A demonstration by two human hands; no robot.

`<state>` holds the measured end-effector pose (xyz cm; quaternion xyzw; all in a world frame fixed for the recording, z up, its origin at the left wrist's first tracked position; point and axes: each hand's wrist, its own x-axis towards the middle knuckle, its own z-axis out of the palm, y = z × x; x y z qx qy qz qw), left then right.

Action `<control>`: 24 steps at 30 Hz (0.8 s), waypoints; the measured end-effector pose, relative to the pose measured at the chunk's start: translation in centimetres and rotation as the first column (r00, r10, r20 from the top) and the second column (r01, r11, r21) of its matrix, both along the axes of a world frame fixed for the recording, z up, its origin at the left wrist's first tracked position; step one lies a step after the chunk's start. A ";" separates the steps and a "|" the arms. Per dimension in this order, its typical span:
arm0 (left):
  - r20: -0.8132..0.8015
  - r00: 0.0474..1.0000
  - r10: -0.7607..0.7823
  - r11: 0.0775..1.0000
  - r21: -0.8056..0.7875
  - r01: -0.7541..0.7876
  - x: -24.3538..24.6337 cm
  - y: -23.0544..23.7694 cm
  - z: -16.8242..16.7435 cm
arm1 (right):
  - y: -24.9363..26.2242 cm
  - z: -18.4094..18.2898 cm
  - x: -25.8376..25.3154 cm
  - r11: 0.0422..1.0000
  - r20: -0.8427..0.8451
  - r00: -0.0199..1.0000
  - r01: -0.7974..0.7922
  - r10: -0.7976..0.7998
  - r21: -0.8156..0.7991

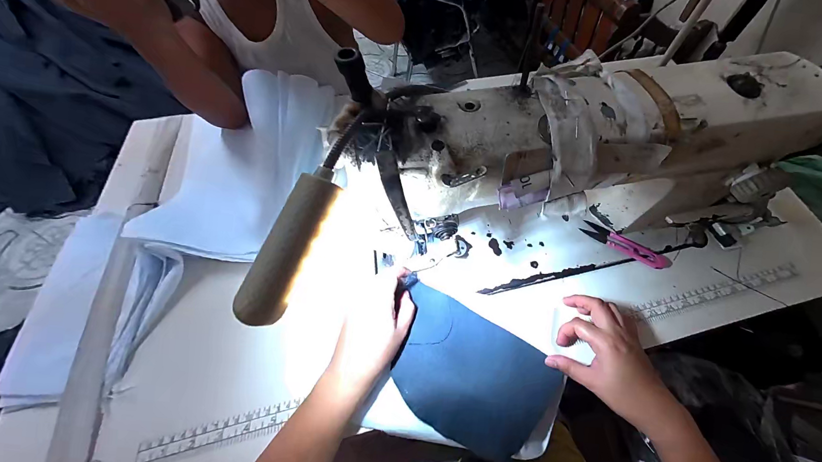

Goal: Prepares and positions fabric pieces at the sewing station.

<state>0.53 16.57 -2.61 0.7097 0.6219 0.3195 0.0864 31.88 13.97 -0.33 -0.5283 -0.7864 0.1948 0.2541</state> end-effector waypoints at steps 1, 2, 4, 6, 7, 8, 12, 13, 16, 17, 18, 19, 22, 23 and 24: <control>-0.002 1.000 0.001 1.000 0.009 -0.001 0.0 0.0 -0.1 | -0.2 -0.3 -0.1 1.000 -0.001 1.000 0.001 -0.001 0.027; -0.001 1.000 0.000 1.000 0.024 0.000 0.0 0.0 -0.3 | -0.4 -0.6 -0.2 0.998 -0.001 1.000 0.003 -0.003 0.059; 0.008 1.000 -0.007 0.999 0.041 0.007 -0.1 0.1 -0.5 | -0.9 -1.1 -0.5 0.994 0.011 1.000 -0.006 0.005 0.113; 0.022 1.000 -0.001 1.000 0.029 0.000 -0.2 0.1 -0.5 | -1.2 -1.3 -0.9 0.993 0.019 0.999 -0.029 0.027 0.114; 0.033 0.999 0.006 1.000 0.014 -0.006 -0.2 0.1 -0.5 | -1.3 -1.4 -1.1 0.994 0.011 0.999 -0.045 0.044 0.098; 0.050 0.999 0.007 1.000 -0.001 -0.007 -0.4 0.1 -0.5 | -1.3 -1.3 -1.3 0.995 -0.010 0.998 -0.063 0.064 0.077; 0.160 0.987 0.016 0.999 -0.048 -0.008 -1.1 0.1 -0.8 | -0.6 -0.8 -1.4 0.998 -0.143 0.989 -0.011 0.020 0.060; 0.178 0.984 0.015 0.998 -0.060 -0.005 -1.2 0.0 -0.8 | -0.2 -0.6 -1.3 0.996 -0.138 0.990 0.053 -0.043 0.071; 0.163 0.987 0.007 0.998 -0.057 0.002 -1.0 0.0 -0.7 | 0.5 0.0 -1.1 0.982 -0.005 0.984 0.180 -0.180 0.054; 0.147 0.989 0.008 0.998 -0.064 0.001 -0.9 0.0 -0.5 | 0.5 0.1 -1.1 0.981 0.024 0.982 0.189 -0.190 0.035; 0.122 0.993 0.008 0.997 -0.073 0.001 -0.8 0.0 -0.4 | 0.4 0.0 -1.2 0.983 0.027 0.983 0.180 -0.181 0.025; 0.092 0.996 0.005 0.997 -0.076 0.002 -0.7 -0.1 -0.3 | 0.4 0.0 -1.2 0.987 0.012 0.987 0.159 -0.159 0.012; 0.004 1.000 -0.027 0.998 -0.052 0.027 -0.6 -0.1 -0.5 | -0.1 0.1 -1.7 0.993 -0.092 0.991 0.087 -0.094 -0.074; 0.000 0.999 -0.037 0.999 -0.036 0.037 -0.7 0.0 -0.6 | -0.2 0.3 -1.7 0.989 -0.136 0.986 0.074 -0.091 -0.125; 0.003 0.999 -0.047 0.999 -0.010 0.047 -0.8 0.0 -0.8 | -0.2 0.6 -1.7 0.979 -0.172 0.980 0.062 -0.096 -0.194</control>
